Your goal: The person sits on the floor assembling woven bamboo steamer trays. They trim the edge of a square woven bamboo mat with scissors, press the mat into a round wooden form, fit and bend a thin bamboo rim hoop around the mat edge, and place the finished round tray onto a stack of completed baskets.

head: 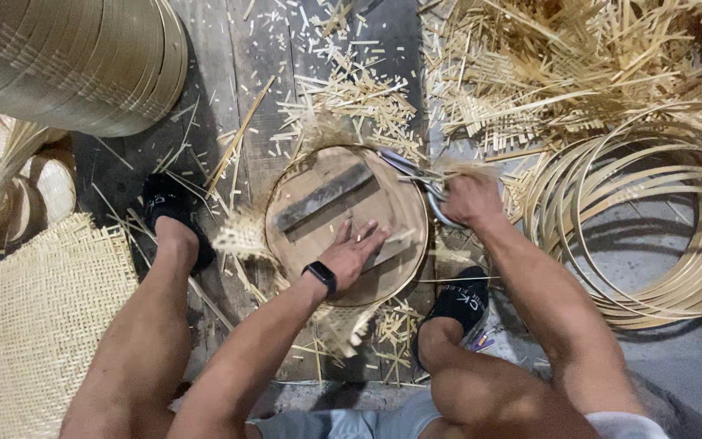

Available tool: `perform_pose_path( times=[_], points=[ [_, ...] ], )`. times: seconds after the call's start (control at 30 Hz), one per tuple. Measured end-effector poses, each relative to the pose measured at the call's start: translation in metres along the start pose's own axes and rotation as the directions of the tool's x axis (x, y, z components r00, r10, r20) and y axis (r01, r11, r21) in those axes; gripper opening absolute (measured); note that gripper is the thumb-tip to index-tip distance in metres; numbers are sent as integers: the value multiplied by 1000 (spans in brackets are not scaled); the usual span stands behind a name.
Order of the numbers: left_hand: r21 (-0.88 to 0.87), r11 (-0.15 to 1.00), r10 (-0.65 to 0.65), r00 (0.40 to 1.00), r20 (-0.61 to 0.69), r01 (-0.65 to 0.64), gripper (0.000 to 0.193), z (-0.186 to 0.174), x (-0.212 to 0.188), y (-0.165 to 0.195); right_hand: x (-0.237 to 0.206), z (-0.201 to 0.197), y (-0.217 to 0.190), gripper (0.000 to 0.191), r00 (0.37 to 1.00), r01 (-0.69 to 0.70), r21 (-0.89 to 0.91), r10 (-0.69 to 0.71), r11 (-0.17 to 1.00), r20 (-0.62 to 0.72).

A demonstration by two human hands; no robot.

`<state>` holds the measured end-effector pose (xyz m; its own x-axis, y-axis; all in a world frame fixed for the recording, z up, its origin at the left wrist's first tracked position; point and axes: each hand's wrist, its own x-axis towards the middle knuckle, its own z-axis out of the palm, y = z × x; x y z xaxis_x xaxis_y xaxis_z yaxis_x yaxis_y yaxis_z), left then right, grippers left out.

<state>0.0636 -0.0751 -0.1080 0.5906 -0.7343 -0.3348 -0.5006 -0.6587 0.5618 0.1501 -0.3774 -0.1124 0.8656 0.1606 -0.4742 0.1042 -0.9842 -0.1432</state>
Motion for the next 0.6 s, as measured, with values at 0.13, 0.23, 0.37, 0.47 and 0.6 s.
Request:
perform_pose_path(
  times=[0.13,0.23,0.37,0.47,0.6],
  points=[
    [-48,915,-401,916,-5,400,86,-8,-12,7,-34,7,26,37,995,-97,-6,97,995,29],
    [-734,180,-923,371,105,655,138,-17,20,8,-35,3,18,45,992,-85,52,90,995,-89],
    [-829,-207,-978,-131,163,519,151,-30,105,-19,1,-6,-12,69,946,26,-105,-59,994,-319],
    [-836,-191,-980,-144,135,515,148,-23,128,-26,2,-9,-8,46,971,36,-74,-53,997,-233],
    [-781,-35,-999,-2,44,624,150,-8,123,-16,-29,-2,28,44,997,-79,-31,79,996,1]
  ],
)
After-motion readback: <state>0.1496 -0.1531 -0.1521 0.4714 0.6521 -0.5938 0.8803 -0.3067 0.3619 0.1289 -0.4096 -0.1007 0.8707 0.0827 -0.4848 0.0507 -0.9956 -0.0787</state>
